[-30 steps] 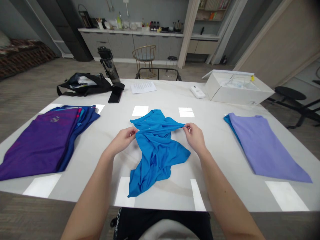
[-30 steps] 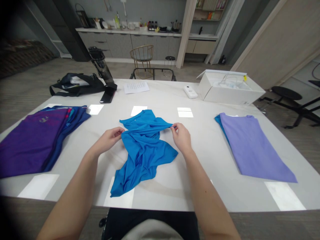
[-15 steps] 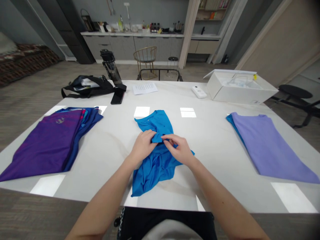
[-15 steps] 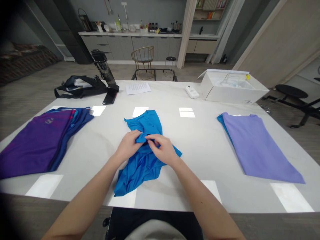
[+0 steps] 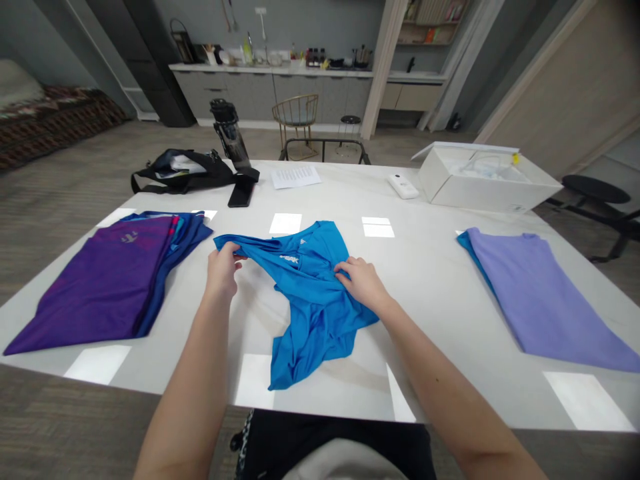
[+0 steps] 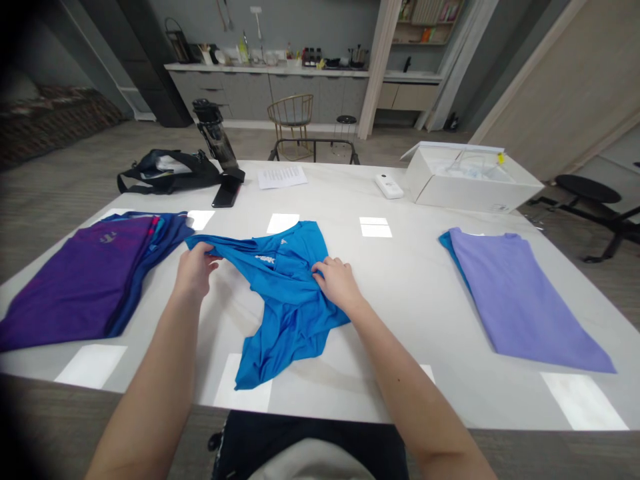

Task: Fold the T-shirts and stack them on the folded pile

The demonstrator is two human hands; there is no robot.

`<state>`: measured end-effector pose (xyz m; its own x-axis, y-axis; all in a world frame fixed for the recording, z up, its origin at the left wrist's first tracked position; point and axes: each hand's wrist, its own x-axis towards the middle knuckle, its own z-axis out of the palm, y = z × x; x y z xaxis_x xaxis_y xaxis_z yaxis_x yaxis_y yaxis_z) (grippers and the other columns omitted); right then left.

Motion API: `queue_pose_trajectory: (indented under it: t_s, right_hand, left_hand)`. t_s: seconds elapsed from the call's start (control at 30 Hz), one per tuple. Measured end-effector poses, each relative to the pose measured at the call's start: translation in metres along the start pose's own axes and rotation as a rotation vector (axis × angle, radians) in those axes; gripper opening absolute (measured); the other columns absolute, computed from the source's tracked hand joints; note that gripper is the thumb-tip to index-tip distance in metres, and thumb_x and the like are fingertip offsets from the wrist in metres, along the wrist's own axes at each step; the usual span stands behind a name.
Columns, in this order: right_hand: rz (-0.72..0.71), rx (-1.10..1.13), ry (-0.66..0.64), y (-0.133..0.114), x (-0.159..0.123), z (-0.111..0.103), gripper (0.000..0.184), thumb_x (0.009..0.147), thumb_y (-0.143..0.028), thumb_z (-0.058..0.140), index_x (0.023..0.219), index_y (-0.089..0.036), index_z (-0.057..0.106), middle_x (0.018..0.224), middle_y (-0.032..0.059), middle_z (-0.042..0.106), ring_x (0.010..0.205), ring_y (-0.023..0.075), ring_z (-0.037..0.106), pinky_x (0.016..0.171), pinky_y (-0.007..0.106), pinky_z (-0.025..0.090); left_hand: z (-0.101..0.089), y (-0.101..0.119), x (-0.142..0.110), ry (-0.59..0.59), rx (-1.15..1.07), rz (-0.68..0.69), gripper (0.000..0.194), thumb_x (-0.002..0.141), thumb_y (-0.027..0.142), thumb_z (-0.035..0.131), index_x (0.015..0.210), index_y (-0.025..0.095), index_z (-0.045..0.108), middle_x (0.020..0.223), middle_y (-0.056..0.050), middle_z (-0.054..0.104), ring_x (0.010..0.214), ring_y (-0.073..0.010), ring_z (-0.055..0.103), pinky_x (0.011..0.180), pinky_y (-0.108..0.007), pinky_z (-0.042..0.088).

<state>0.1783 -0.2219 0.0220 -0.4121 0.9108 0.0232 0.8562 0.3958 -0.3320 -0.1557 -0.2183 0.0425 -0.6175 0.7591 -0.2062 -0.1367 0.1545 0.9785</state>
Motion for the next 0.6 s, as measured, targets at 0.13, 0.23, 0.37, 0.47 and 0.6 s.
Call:
queue_pose_trajectory:
  t_s: [0.13, 0.23, 0.37, 0.47, 0.6]
  right_hand:
    - [0.006, -0.022, 0.011, 0.002, -0.004, -0.009, 0.02, 0.105, -0.028, 0.047, 0.103, -0.023, 0.066, 0.108, 0.0082, 0.069, 0.104, 0.0245, 0.061, 0.086, 0.036, 0.041]
    - [0.061, 0.025, 0.1, 0.02, -0.009, -0.018, 0.02, 0.104, -0.026, 0.043, 0.103, -0.021, 0.062, 0.107, 0.009, 0.069, 0.1, 0.0244, 0.062, 0.083, 0.034, 0.041]
    - [0.251, 0.153, 0.259, 0.061, -0.019, -0.028, 0.02, 0.101, -0.03, 0.042, 0.103, -0.021, 0.06, 0.1, 0.0085, 0.069, 0.09, 0.0238, 0.062, 0.077, 0.033, 0.043]
    - [0.39, 0.183, 0.335, 0.094, -0.03, -0.036, 0.022, 0.098, -0.034, 0.045, 0.102, -0.021, 0.062, 0.098, 0.008, 0.069, 0.087, 0.0237, 0.062, 0.076, 0.033, 0.044]
    - [0.438, 0.221, 0.118, 0.127, -0.043, -0.046, 0.019, 0.089, -0.034, 0.056, 0.091, -0.021, 0.069, 0.088, 0.0058, 0.07, 0.078, 0.0216, 0.062, 0.073, 0.032, 0.045]
  left_hand:
    - [-0.002, -0.004, 0.006, 0.018, -0.185, -0.123, 0.015, 0.061, 0.026, 0.059, 0.074, 0.02, 0.053, 0.07, 0.002, 0.057, 0.062, -0.0139, 0.058, 0.056, -0.024, 0.041]
    - [-0.002, -0.007, 0.01, 0.059, -0.321, -0.188, 0.017, 0.058, 0.02, 0.054, 0.075, 0.021, 0.05, 0.068, 0.003, 0.053, 0.059, -0.0129, 0.055, 0.056, -0.024, 0.044]
    - [-0.004, -0.009, 0.016, 0.127, -0.386, -0.179, 0.022, 0.054, 0.015, 0.049, 0.075, 0.021, 0.048, 0.07, 0.002, 0.052, 0.06, -0.0125, 0.054, 0.059, -0.025, 0.047]
    - [-0.009, -0.012, 0.02, 0.188, -0.284, -0.095, 0.024, 0.051, 0.014, 0.047, 0.074, 0.021, 0.046, 0.073, 0.002, 0.051, 0.063, -0.0121, 0.053, 0.062, -0.026, 0.048]
    - [-0.011, -0.011, 0.015, 0.302, 0.042, 0.086, 0.039, 0.056, 0.015, 0.049, 0.094, 0.021, 0.056, 0.088, -0.002, 0.059, 0.078, -0.0167, 0.059, 0.073, -0.032, 0.051]
